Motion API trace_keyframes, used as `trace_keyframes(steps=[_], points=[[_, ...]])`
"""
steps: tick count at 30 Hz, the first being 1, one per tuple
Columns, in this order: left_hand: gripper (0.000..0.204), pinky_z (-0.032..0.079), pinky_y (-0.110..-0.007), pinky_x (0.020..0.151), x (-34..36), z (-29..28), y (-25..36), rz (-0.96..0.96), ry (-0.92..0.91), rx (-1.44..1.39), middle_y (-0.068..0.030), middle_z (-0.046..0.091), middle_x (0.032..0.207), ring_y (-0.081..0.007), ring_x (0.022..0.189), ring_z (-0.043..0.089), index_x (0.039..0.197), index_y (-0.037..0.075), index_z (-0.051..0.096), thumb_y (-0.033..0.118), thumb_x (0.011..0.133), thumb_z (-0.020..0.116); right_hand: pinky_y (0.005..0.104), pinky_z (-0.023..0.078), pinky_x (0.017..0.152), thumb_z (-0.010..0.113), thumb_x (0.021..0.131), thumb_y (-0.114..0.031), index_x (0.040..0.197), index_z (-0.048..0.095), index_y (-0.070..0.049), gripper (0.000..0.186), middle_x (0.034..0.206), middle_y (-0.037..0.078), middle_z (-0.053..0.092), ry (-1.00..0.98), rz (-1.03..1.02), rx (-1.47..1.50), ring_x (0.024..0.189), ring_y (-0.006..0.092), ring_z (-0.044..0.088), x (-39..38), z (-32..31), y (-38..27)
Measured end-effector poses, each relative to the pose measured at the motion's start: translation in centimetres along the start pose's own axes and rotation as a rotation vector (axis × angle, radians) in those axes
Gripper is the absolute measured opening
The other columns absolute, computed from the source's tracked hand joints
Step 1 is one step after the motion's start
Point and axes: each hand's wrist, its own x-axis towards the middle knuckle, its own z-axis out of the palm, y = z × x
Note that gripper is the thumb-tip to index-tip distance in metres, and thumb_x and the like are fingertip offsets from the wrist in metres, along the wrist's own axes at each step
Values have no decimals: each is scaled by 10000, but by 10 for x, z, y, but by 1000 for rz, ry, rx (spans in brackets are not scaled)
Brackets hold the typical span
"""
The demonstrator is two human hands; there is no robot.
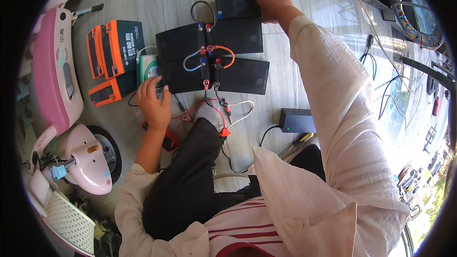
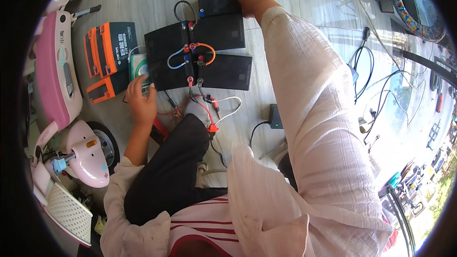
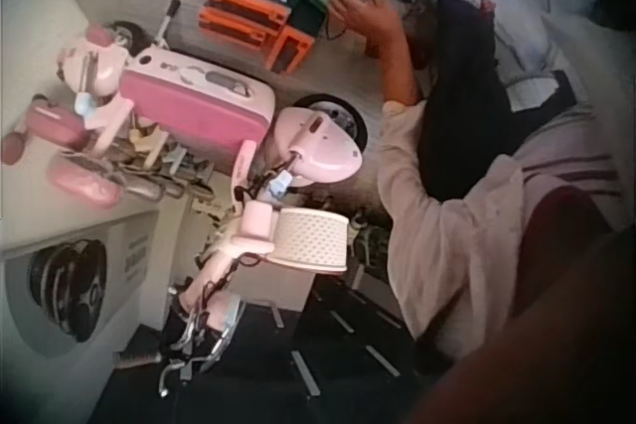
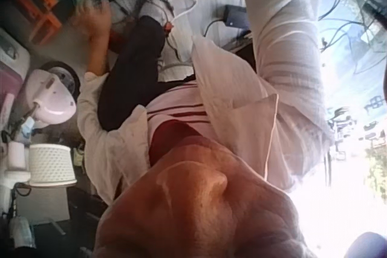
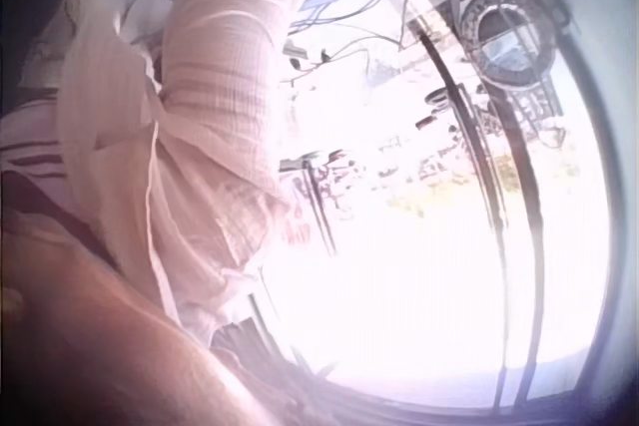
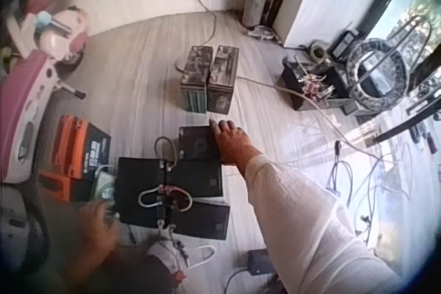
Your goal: The person sits on the floor and works on a set of black batteries. They use a screwdriver to tighten connections and a multimeter to test the electrical output of the battery pack.
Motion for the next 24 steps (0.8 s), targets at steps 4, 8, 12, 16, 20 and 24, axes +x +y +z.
trace_keyframes(steps=[4, 8, 12, 16, 20, 24], points=[[245, 398, -406, 977, 18, 1, 32, 108, -42, -119, -101, 640, 1112, -304, 1099, 553, 1053, 62, 652, 94, 810, 658, 387, 427, 1056, 840, 609, -130, 1444, 308, -103, 991, 1331, 143, 494, 53, 103, 124, 1258, 332, 472, -13, 8, 7], [155, 487, -354, 781, 11, 5, 54, 23, -186, -375, -99, 673, 923, -250, 876, 642, 974, 36, 676, 100, 837, 645, 420, 441, 1015, 834, 587, -196, 1381, 330, -22, 956, 1272, 224, 498, 16, 328, 201, 1184, 420, 483, -54, 4, 23], [215, 490, -325, 547, -16, 22, 60, -253, -570, -646, -104, 636, 670, -203, 562, 641, 938, -16, 664, 188, 902, 609, 487, 436, 989, 835, 585, -221, 1335, 304, 36, 955, 1234, 279, 470, 25, 461, 290, 1140, 468, 470, -121, 20, 37], [270, 486, -291, 498, -29, 41, 70, -460, -892, -711, -63, 603, 672, -152, 533, 623, 981, -12, 617, 251, 952, 559, 448, 404, 1028, 821, 574, -194, 1382, 237, 44, 1026, 1274, 236, 436, -64, 457, 227, 1177, 434, 432, -192, 30, 44], [316, 527, -295, 569, -43, 74, 78, -861, -894, -1093, -104, 612, 952, -184, 682, 657, 1124, 35, 519, 324, 1004, 476, 408, 369, 1078, 848, 572, -162, 1465, 210, 1, 1109, 1382, 190, 398, -122, 301, 244, 1287, 370, 389, -246, 24, 45], [295, 559, -336, 542, -42, 92, 80, -1073, -758, -1355, -102, 631, 902, -189, 619, 634, 1060, 32, 524, 304, 1026, 415, 443, 444, 960, 788, 722, -271, 1322, 428, -17, 744, 1254, 197, 495, 21, 403, 293, 1181, 390, 474, -313, 14, 27]])
